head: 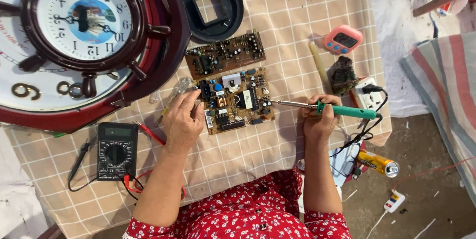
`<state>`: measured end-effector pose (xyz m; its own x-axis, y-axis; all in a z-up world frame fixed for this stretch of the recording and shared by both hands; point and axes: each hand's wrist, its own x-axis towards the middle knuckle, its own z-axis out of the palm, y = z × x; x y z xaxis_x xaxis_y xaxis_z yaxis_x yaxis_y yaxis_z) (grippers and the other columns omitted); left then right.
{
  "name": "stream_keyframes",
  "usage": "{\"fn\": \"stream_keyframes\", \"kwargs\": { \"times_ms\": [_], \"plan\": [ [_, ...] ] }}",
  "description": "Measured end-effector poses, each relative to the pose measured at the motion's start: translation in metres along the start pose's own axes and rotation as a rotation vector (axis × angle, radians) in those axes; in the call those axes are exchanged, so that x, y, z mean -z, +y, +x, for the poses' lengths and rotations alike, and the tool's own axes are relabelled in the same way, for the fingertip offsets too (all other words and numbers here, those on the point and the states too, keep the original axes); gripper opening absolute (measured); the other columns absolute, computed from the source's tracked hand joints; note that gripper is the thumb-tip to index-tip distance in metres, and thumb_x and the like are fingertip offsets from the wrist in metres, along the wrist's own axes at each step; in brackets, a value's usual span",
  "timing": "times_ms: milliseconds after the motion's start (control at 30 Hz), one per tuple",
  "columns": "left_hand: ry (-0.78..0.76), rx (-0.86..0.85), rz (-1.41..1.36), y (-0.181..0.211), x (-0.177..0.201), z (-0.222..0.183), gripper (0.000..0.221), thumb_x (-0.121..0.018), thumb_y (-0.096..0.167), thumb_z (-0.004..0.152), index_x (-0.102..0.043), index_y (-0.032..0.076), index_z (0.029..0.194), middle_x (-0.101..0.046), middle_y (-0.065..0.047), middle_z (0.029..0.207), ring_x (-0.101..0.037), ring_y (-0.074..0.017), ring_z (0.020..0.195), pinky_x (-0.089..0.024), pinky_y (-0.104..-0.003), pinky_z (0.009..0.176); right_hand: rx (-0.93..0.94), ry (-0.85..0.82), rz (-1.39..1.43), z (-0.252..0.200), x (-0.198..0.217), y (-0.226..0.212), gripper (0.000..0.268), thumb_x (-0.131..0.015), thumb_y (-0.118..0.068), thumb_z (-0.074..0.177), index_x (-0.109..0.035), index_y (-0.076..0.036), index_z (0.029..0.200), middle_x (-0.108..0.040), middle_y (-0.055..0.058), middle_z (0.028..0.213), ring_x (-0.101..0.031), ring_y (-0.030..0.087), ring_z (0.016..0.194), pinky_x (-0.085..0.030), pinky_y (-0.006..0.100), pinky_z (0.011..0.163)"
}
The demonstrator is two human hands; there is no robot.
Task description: Soldering electronic components onto a circuit board using a soldering iron at a repair station.
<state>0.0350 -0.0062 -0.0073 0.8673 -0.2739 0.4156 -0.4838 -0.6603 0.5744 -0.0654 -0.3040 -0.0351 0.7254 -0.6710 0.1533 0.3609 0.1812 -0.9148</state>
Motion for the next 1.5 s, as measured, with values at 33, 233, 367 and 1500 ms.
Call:
{"fn": "stream_keyframes", "kwargs": {
  "times_ms": [33, 233, 367, 1500],
  "plan": [
    [-0.007, 0.0, -0.003, 0.0, 0.001, 0.001, 0.024, -0.053, 0.024, 0.083, -0.061, 0.015, 0.104, -0.059, -0.003, 0.09, -0.059, -0.0228, 0.082, -0.048, -0.032, 0.071, -0.003, 0.006, -0.004, 0.001, 0.001, 0.001, 0.023, -0.041, -0.028, 0.088, -0.034, -0.007, 0.09, -0.046, 0.019, 0.073, -0.047, 0.018, 0.047, -0.041, 0.022, 0.04],
    [-0.012, -0.016, -0.026, 0.003, 0.003, 0.005, 0.023, -0.054, 0.022, 0.083, -0.062, 0.013, 0.103, -0.059, -0.005, 0.088, -0.059, -0.0243, 0.079, -0.048, -0.032, 0.069, 0.036, 0.007, -0.036, 0.0, -0.004, -0.001, 0.023, -0.04, -0.027, 0.089, -0.033, -0.005, 0.088, -0.044, 0.02, 0.071, -0.046, 0.019, 0.045, -0.04, 0.023, 0.038],
    [-0.006, -0.021, -0.031, 0.002, 0.003, 0.004, 0.023, -0.055, 0.021, 0.082, -0.062, 0.013, 0.103, -0.059, -0.005, 0.088, -0.059, -0.0243, 0.079, -0.048, -0.032, 0.07, 0.052, 0.004, -0.027, 0.0, -0.005, -0.002, 0.023, -0.04, -0.027, 0.089, -0.033, -0.005, 0.088, -0.044, 0.019, 0.07, -0.045, 0.018, 0.043, -0.04, 0.023, 0.036],
    [-0.015, -0.007, -0.109, 0.001, 0.003, 0.0, 0.022, -0.055, 0.021, 0.083, -0.063, 0.012, 0.101, -0.06, -0.007, 0.087, -0.059, -0.026, 0.075, -0.047, -0.034, 0.068, 0.091, -0.188, -0.027, -0.005, -0.012, -0.015, 0.025, -0.041, -0.028, 0.088, -0.033, -0.005, 0.085, -0.046, 0.019, 0.07, -0.05, 0.021, 0.043, -0.043, 0.022, 0.036]
  ]
}}
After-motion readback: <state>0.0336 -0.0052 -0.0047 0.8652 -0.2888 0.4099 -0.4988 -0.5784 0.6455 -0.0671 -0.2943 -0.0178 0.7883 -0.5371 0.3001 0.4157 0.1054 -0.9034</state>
